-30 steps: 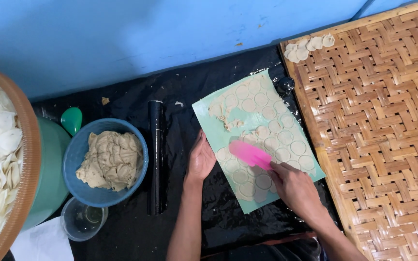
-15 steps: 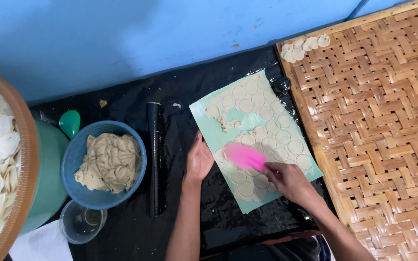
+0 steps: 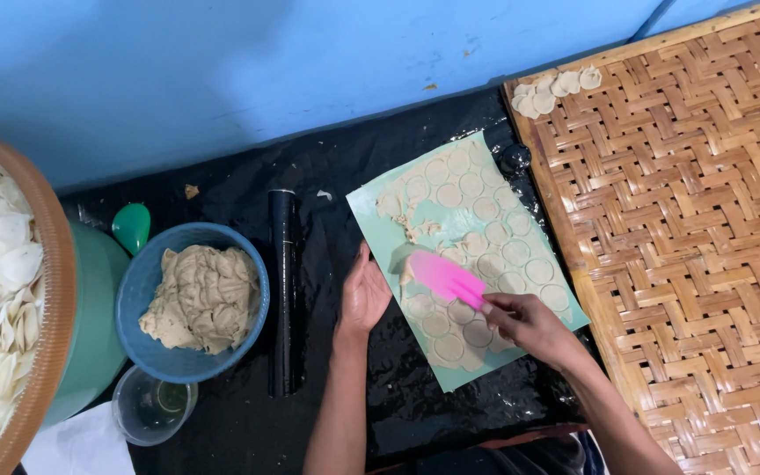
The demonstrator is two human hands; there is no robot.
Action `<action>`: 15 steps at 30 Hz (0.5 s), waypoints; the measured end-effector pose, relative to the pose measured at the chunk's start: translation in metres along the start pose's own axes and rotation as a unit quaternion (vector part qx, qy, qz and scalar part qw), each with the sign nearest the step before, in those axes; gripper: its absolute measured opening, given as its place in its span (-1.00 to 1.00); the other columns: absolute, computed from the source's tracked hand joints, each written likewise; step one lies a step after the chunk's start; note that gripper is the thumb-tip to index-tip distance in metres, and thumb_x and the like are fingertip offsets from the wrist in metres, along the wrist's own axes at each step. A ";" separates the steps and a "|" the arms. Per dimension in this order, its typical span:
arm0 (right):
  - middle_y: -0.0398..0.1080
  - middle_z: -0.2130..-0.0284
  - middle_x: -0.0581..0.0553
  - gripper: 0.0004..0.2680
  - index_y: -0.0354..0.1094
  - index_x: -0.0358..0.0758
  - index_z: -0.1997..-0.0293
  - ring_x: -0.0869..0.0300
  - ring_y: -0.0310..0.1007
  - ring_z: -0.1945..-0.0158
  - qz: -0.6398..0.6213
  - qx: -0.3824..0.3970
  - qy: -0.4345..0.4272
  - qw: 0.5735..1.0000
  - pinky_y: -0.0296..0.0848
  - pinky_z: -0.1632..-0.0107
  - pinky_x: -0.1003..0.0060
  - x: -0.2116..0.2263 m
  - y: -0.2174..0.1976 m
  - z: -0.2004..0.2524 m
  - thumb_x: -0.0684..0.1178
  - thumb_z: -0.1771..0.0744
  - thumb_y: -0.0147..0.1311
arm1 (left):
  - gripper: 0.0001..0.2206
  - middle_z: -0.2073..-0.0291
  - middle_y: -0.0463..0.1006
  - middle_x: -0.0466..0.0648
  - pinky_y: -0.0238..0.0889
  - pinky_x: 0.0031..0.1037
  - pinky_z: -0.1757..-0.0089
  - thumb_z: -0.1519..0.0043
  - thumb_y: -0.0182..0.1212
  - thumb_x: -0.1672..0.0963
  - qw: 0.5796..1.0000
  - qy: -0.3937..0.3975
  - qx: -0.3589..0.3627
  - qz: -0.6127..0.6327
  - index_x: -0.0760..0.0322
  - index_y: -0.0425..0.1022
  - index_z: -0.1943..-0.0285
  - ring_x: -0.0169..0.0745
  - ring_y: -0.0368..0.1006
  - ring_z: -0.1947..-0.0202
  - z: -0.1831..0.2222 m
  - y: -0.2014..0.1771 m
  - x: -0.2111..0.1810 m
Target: Manually scraping and separating circular dough shapes from a template onto a woven tray for drying.
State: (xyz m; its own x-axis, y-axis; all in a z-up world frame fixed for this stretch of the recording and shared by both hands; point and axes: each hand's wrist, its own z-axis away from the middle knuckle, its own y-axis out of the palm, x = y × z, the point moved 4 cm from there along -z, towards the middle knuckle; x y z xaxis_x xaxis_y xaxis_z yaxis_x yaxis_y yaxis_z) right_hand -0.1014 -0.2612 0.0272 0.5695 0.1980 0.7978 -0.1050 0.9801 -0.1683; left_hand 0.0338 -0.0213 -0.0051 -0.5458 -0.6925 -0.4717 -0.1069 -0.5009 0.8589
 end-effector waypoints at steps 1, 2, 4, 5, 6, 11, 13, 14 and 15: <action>0.38 0.52 0.05 -0.72 0.53 -0.30 -0.11 0.36 0.20 0.50 0.000 0.000 -0.001 1.000 0.22 0.45 0.40 0.002 -0.001 0.000 0.01 -0.35 0.13 | -0.49 -0.41 0.29 0.01 0.03 -0.25 -0.33 -0.47 -0.13 -0.01 1.000 0.001 0.000 0.000 0.28 0.10 -0.55 -0.12 0.21 -0.39 0.000 0.000 0.000; 0.36 0.52 0.06 -0.73 0.53 -0.31 -0.09 0.35 0.17 0.51 -0.012 -0.001 0.009 1.000 0.18 0.46 0.39 0.003 -0.001 0.000 0.02 -0.35 0.12 | -0.49 -0.41 0.29 0.02 0.04 -0.23 -0.32 -0.46 -0.12 -0.01 1.000 0.004 0.006 0.003 0.28 0.10 -0.55 -0.10 0.21 -0.39 -0.001 0.000 0.000; 0.33 0.52 0.07 -0.73 0.54 -0.31 -0.08 0.35 0.15 0.52 -0.025 -0.002 0.019 0.999 0.13 0.47 0.39 0.002 -0.003 0.000 0.03 -0.36 0.10 | -0.49 -0.41 0.29 0.03 0.04 -0.22 -0.32 -0.46 -0.12 -0.01 1.000 0.007 0.012 0.007 0.28 0.10 -0.54 -0.09 0.21 -0.38 0.000 -0.001 0.001; 0.34 0.52 0.06 -0.73 0.53 -0.30 -0.09 0.36 0.15 0.52 -0.044 -0.009 0.009 0.999 0.15 0.48 0.40 0.002 -0.006 -0.002 0.03 -0.36 0.09 | -0.49 -0.41 0.28 0.03 0.04 -0.22 -0.32 -0.46 -0.12 -0.01 1.000 0.002 0.010 0.010 0.27 0.10 -0.55 -0.09 0.21 -0.39 0.000 -0.002 0.001; 0.35 0.52 0.06 -0.73 0.52 -0.28 -0.09 0.36 0.15 0.53 -0.064 -0.015 -0.001 0.998 0.17 0.48 0.41 0.001 -0.009 -0.003 0.03 -0.36 0.08 | -0.49 -0.42 0.28 0.02 0.04 -0.23 -0.32 -0.45 -0.12 -0.01 1.000 -0.002 0.008 0.012 0.26 0.09 -0.55 -0.10 0.21 -0.40 -0.001 -0.003 0.002; 0.34 0.51 0.06 -0.74 0.50 -0.33 -0.07 0.36 0.16 0.53 -0.107 -0.020 -0.031 0.994 0.16 0.48 0.42 0.008 -0.024 -0.006 0.03 -0.37 0.07 | -0.48 -0.41 0.29 0.07 0.04 -0.21 -0.31 -0.45 -0.11 -0.01 1.000 0.007 0.018 0.002 0.27 0.08 -0.56 -0.06 0.21 -0.39 0.000 -0.004 0.002; 0.36 0.51 0.07 -0.74 0.50 -0.29 -0.09 0.35 0.18 0.53 -0.106 -0.041 -0.030 0.993 0.17 0.49 0.42 0.009 -0.039 -0.009 0.03 -0.37 0.06 | -0.47 -0.41 0.30 0.09 0.05 -0.19 -0.30 -0.44 -0.11 -0.01 0.999 0.006 0.035 0.002 0.26 0.08 -0.56 -0.03 0.22 -0.38 0.000 -0.006 0.004; 0.37 0.52 0.06 -0.74 0.49 -0.26 -0.10 0.35 0.18 0.54 -0.078 -0.069 -0.034 0.994 0.16 0.49 0.42 0.008 -0.050 -0.010 0.03 -0.37 0.04 | -0.47 -0.41 0.30 0.11 0.05 -0.19 -0.31 -0.46 -0.10 -0.02 0.999 0.005 0.033 0.015 0.30 0.08 -0.56 -0.01 0.23 -0.39 -0.001 -0.010 0.006; 0.39 0.52 0.05 -0.74 0.49 -0.23 -0.12 0.34 0.19 0.55 -0.051 -0.098 -0.039 0.993 0.14 0.50 0.42 0.008 -0.062 -0.012 0.03 -0.38 0.02 | -0.46 -0.41 0.31 0.13 0.05 -0.19 -0.31 -0.47 -0.10 -0.03 0.999 0.004 0.032 0.028 0.34 0.09 -0.56 0.00 0.23 -0.39 -0.003 -0.013 0.007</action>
State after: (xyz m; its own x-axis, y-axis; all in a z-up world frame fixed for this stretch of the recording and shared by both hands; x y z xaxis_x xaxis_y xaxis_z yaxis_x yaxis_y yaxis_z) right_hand -0.0808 -0.3202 0.0370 0.5041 0.1059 0.8572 0.1147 0.9755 -0.1879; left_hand 0.0337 -0.0214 -0.0202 -0.5465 -0.7225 -0.4235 -0.1295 -0.4267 0.8951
